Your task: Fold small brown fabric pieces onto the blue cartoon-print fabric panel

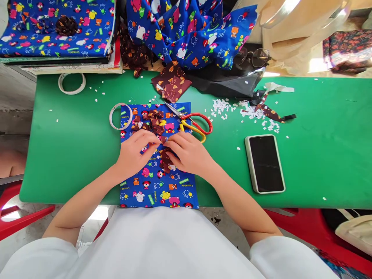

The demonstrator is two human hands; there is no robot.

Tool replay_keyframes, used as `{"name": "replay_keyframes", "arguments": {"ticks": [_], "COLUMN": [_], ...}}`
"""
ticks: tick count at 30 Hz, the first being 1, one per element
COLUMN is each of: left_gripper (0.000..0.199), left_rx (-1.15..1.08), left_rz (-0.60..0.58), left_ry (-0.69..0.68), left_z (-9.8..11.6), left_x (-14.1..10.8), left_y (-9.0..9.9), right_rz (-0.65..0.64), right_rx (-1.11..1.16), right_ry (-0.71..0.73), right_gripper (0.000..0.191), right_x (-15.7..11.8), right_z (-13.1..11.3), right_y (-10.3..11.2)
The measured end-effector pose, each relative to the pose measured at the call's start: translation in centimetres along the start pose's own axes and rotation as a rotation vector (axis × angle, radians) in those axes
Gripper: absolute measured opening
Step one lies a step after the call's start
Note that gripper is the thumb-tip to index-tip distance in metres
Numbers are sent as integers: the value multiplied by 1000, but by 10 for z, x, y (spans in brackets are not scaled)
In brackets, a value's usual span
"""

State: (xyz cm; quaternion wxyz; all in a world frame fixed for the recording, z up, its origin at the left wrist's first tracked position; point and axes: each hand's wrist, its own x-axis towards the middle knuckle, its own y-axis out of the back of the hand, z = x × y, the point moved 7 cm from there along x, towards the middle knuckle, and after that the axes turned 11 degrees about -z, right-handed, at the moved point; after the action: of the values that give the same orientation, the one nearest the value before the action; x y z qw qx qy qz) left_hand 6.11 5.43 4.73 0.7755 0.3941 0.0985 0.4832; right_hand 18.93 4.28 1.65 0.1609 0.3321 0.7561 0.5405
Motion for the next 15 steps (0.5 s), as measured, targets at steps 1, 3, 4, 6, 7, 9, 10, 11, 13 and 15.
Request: {"name": "replay_keyframes", "arguments": {"ticks": [1, 3, 4, 6, 7, 9, 10, 11, 13, 15], "left_gripper": [8, 7, 6, 4, 4, 4, 4, 4, 5, 6], "left_rx": [-41, -111, -138, -179, -194, -218, -230, -242, -265, -276], "left_rz": [-24, -59, -72, -96, -107, -125, -130, -135, -138, -141], "left_ry": [13, 46, 66, 105, 123, 154, 168, 183, 204, 215], "left_z": [0, -2, -3, -5, -7, -9, -10, -11, -13, -14], "left_x": [0, -1, -1, -1, -2, -2, -2, -3, -3, -4], "left_y": [-3, -7, -9, -11, -12, -14, -15, -15, -17, -17], "right_rz": [-12, -33, -42, -47, -44, -30, -20, -10, 8, 24], "right_rx": [-14, -22, -22, -25, -29, -35, -39, -42, -48, -49], "right_ry": [-2, -7, -7, -5, -1, 6, 10, 16, 32, 48], "right_gripper": [14, 13, 13, 13, 13, 13, 14, 14, 15, 16], "right_x": [0, 1, 1, 1, 1, 1, 1, 1, 0, -1], "right_z": [-2, -3, -3, -2, -2, -2, -2, -2, -3, -3], "right_y": [-3, -8, -10, -10, -10, -8, -8, -8, -7, -7]}}
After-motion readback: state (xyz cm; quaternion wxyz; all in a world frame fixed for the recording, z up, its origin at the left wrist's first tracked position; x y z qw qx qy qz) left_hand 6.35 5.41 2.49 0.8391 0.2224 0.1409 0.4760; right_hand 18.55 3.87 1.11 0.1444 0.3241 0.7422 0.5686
